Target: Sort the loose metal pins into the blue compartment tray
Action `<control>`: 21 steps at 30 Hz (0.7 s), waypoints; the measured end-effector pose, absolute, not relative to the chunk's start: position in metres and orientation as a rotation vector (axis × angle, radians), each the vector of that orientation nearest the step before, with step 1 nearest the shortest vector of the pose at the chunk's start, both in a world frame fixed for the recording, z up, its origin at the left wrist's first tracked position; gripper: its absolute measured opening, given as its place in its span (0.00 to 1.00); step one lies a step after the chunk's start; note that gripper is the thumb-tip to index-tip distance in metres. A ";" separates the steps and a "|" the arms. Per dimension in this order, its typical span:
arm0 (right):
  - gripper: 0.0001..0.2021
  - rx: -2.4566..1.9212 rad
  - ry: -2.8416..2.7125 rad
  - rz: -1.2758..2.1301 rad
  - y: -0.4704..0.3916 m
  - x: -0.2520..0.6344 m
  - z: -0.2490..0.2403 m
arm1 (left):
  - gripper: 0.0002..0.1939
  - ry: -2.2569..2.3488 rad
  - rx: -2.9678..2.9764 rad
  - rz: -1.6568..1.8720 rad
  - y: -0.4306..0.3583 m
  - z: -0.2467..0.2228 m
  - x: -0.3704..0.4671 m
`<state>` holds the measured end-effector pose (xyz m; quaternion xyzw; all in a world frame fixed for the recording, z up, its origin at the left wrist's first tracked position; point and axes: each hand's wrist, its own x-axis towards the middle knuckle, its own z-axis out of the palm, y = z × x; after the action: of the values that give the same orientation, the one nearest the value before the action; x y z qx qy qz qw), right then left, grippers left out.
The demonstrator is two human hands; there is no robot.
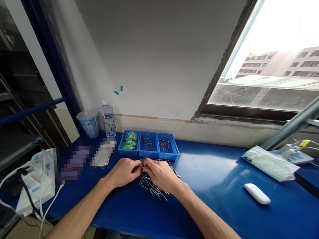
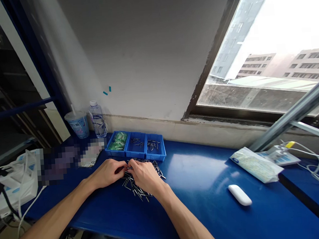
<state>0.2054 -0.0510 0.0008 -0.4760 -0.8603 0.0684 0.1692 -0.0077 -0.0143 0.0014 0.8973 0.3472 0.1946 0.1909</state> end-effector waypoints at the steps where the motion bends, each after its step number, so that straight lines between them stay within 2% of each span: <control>1: 0.03 -1.360 -2.448 0.186 -0.051 0.206 0.001 | 0.11 0.972 2.523 0.546 -0.014 0.001 -0.008; 3: 0.05 -1.358 -2.452 0.182 -0.051 0.206 0.000 | 0.11 0.966 2.526 0.548 -0.014 0.000 -0.008; 9: 0.02 -1.351 -2.464 0.165 -0.050 0.207 -0.003 | 0.11 0.975 2.531 0.546 -0.014 0.001 -0.008; 12: 0.05 -1.340 -2.469 0.165 -0.050 0.207 -0.002 | 0.11 0.972 2.528 0.541 -0.015 0.001 -0.007; 16: 0.03 -1.332 -2.448 0.186 -0.050 0.206 -0.001 | 0.11 0.973 2.523 0.547 -0.015 0.002 -0.007; 19: 0.08 -1.333 -2.466 0.178 -0.050 0.206 -0.001 | 0.11 0.960 2.527 0.539 -0.015 0.002 -0.007; 21: 0.07 -1.331 -2.462 0.188 -0.050 0.206 -0.002 | 0.11 0.956 2.526 0.540 -0.015 0.002 -0.007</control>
<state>0.2063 -0.0498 -0.0017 -0.4676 -0.8654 0.0660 0.1675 -0.0067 -0.0154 0.0025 0.8999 0.3407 0.1925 0.1925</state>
